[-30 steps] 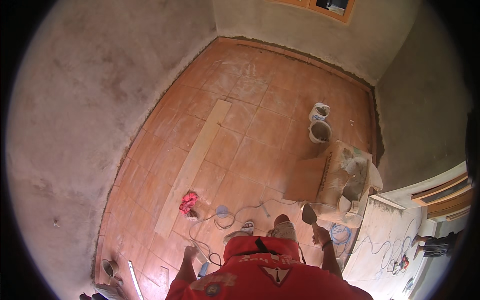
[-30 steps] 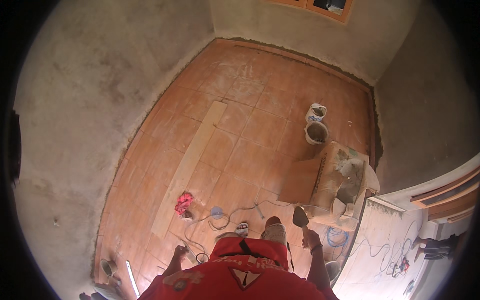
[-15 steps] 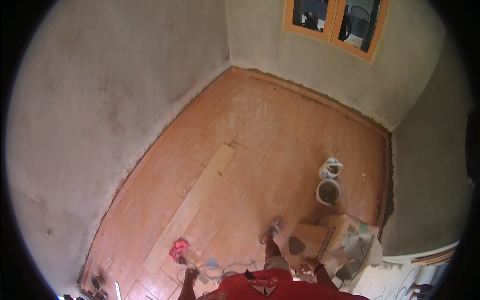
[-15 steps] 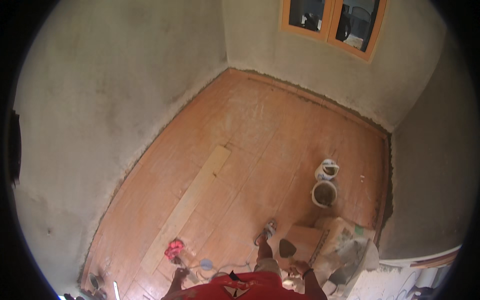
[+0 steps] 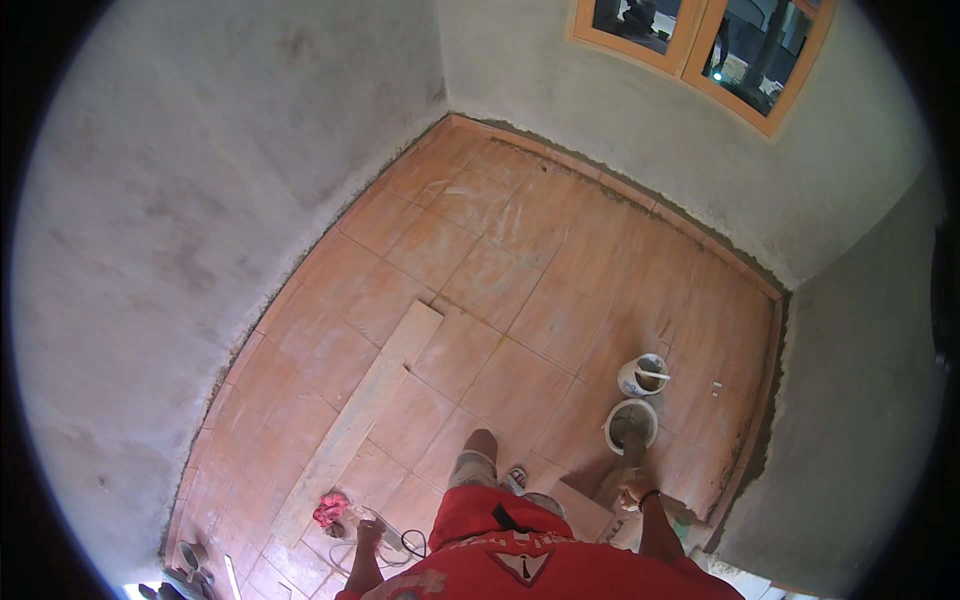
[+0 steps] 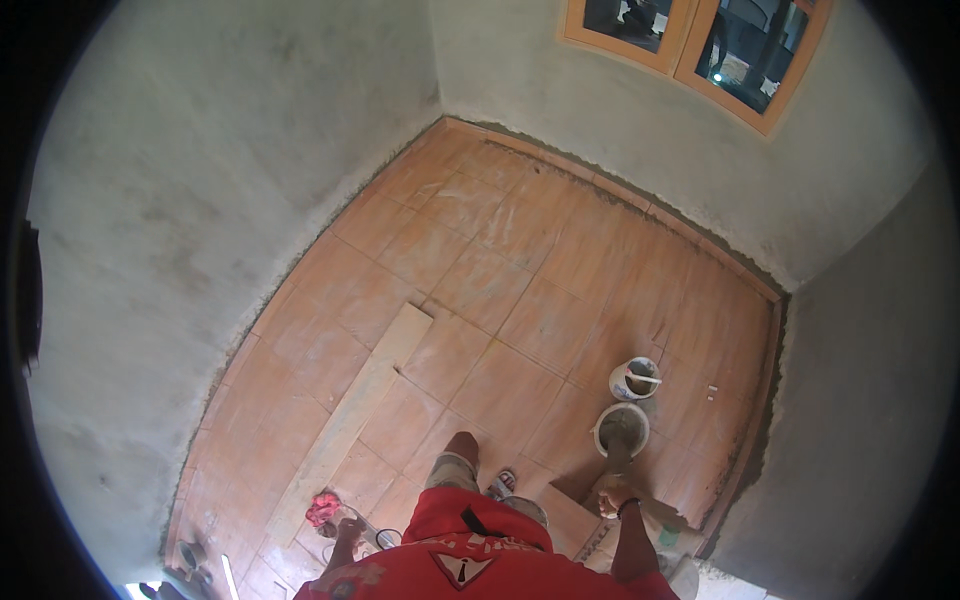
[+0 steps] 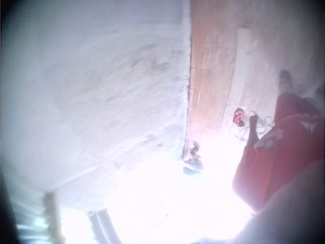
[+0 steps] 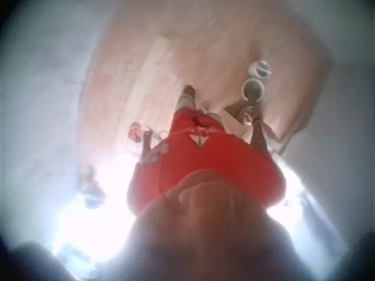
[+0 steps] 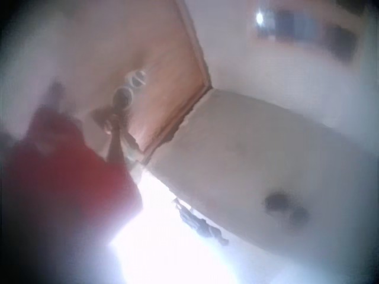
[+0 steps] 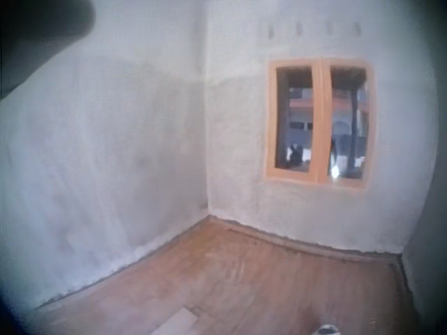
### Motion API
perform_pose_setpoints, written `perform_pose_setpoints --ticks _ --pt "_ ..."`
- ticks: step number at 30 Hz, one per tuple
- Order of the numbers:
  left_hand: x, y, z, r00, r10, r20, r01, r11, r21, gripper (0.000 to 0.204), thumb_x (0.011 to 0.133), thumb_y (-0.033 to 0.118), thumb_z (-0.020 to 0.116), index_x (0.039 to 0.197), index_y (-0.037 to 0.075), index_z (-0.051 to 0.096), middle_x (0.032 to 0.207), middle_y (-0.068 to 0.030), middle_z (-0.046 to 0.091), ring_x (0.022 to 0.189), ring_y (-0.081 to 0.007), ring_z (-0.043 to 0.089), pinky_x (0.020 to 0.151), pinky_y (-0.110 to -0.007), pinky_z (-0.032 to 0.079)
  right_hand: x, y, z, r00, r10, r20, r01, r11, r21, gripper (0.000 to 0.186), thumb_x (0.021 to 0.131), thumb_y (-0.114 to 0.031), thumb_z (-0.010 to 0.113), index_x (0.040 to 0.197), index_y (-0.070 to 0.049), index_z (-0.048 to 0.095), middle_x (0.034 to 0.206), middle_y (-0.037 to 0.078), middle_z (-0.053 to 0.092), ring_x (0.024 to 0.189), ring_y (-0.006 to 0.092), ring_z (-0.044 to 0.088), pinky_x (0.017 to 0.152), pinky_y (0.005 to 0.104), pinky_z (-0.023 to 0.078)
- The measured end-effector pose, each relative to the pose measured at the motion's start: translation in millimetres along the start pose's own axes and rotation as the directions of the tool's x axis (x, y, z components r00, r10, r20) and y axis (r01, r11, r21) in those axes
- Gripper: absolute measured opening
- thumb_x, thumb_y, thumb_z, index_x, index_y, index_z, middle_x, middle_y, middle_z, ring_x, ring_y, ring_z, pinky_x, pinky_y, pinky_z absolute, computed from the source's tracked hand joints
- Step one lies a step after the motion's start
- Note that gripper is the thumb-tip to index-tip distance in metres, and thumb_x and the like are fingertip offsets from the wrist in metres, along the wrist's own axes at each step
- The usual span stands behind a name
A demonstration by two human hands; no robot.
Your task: The person applies grout along the base of a tiled wall using a grout float and a trowel, smoothing the surface. They then walk across the room and sweep the tiled floor with a broom.
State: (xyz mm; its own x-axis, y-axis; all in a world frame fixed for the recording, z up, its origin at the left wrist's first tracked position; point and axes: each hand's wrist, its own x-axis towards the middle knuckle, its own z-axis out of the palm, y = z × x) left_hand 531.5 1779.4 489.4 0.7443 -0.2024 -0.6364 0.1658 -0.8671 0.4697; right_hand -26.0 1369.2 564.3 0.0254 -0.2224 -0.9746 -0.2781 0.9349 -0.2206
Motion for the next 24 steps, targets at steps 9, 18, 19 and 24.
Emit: perform_pose_setpoints --ticks 9,18,19,24 --pt "78.5 212.4 85.5 0.992 -0.105 0.076 0.101 0.993 0.053 0.030 0.071 0.029 0.069 0.079 0.004 0.056 0.064 -0.0108 0.061 0.052 -0.0194 0.055 0.047 -0.037 0.044 73.5 -129.2 24.3 0.985 0.168 -0.034 -0.171 0.979 -0.108 0.013 0.083 -0.013 0.058 0.075 -0.006 0.050 0.056 0.009 0.050 0.045 0.0226 0.050 0.042 0.0394 0.045" --pt "206.1 578.8 107.6 0.906 0.423 0.025 -0.419 0.903 -0.091 0.023 0.083 0.023 0.060 0.085 0.002 0.052 0.068 -0.0087 0.061 0.063 -0.0176 0.057 0.060 -0.032 0.046 77.7 -318.6 16.0 0.996 -0.091 0.019 0.090 0.996 0.004 0.011 0.078 -0.013 0.061 0.079 -0.006 0.051 0.058 0.009 0.053 0.044 0.0224 0.051 0.040 0.0376 0.042" --pt "225.3 601.1 109.7 0.871 0.490 -0.003 -0.488 0.867 -0.097 0.022 0.083 0.022 0.060 0.085 0.001 0.052 0.068 -0.0086 0.061 0.064 -0.0174 0.057 0.060 -0.032 0.046 85.4 -342.9 20.4 0.997 -0.082 0.010 0.082 0.996 0.035 0.013 0.078 -0.012 0.061 0.076 -0.005 0.051 0.056 0.009 0.051 0.042 0.0225 0.050 0.039 0.0378 0.042" --pt "261.0 701.5 164.3 0.793 0.607 -0.057 -0.608 0.794 -0.009 0.021 0.083 0.019 0.058 0.086 -0.001 0.052 0.068 -0.0091 0.061 0.065 -0.0192 0.057 0.061 -0.032 0.046 96.0 -464.3 18.2 0.994 -0.107 -0.018 0.108 0.994 0.025 0.017 0.077 -0.013 0.063 0.073 -0.003 0.049 0.052 0.009 0.048 0.041 0.0217 0.050 0.036 0.0371 0.043"
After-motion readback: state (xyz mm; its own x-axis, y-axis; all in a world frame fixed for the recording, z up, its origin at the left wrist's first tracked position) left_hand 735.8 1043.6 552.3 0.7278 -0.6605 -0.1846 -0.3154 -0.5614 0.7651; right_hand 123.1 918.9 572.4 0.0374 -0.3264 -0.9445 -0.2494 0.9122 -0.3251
